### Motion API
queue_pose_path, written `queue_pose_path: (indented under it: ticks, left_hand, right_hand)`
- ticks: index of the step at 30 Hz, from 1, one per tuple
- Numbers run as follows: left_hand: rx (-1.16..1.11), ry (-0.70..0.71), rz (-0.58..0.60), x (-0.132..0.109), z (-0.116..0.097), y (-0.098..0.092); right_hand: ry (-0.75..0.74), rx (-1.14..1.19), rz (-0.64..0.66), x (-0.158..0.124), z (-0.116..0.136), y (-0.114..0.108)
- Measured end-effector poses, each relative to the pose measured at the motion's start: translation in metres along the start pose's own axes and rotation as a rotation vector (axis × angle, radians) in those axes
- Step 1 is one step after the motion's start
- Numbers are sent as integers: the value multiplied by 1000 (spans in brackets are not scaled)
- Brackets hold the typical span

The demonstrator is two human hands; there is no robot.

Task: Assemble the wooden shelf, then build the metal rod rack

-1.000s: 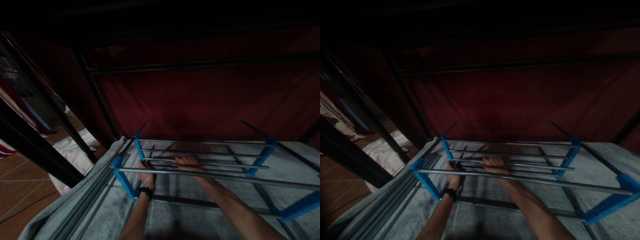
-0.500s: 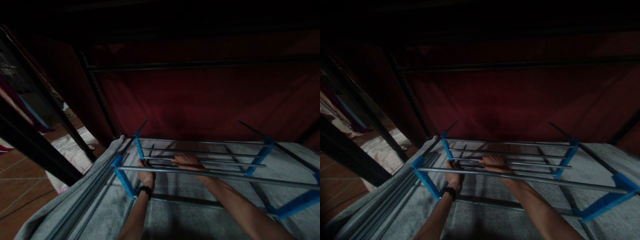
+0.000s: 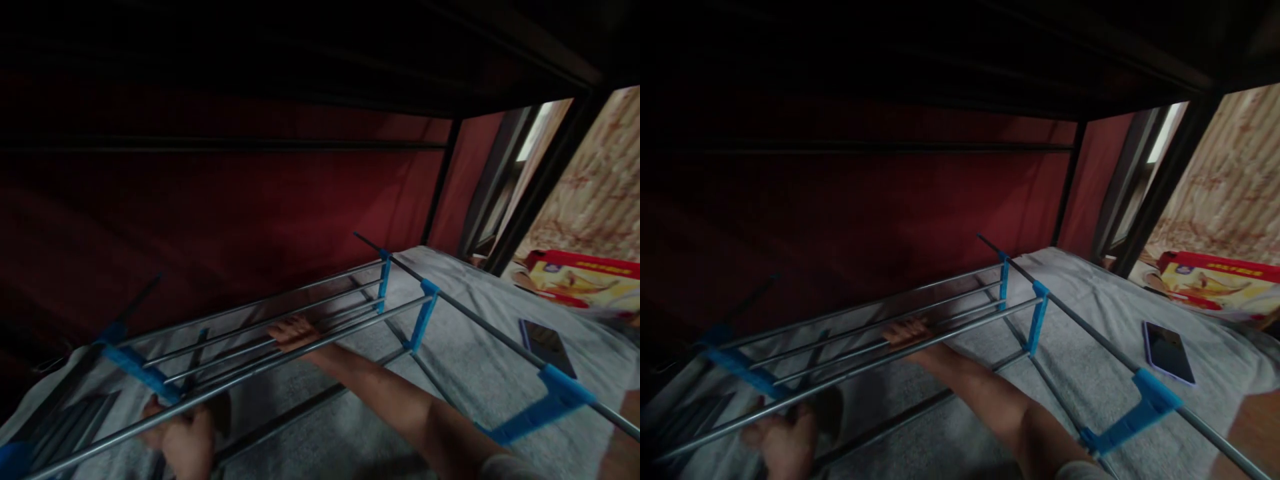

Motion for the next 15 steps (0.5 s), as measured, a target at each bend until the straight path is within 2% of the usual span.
queue_pose_path:
  ticks: [3, 5, 7, 9, 12, 15]
  left_hand:
    - [-12, 105, 20, -23, -38, 6]
    - [-49, 241, 76, -37, -70, 17]
    - [-88, 401, 137, -50, -103, 31]
    - [-112, 548, 198, -61, -131, 49]
    - [-114, 731, 283, -73, -169, 78]
    - [-71, 828, 370, -80, -206, 109]
  right_hand:
    - [38, -48, -33, -18, -15, -22]
    - [100, -40, -54, -40, -30, -34]
    - [192, -3, -130, -69, -51, -48]
    - [337, 45, -301, -105, -81, -68]
    - [691, 132, -685, -172, -138, -101]
    - [991, 320, -1038, -227, -188, -119]
Point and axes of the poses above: each hand's wrist, its own x-axis towards the middle knuckle, its own y-axis out of the palm, z = x × y, the point moved 9 cm from there along x, towards the middle knuckle, and after that the axes turned 1 degree about z, right-handed, at the moved point
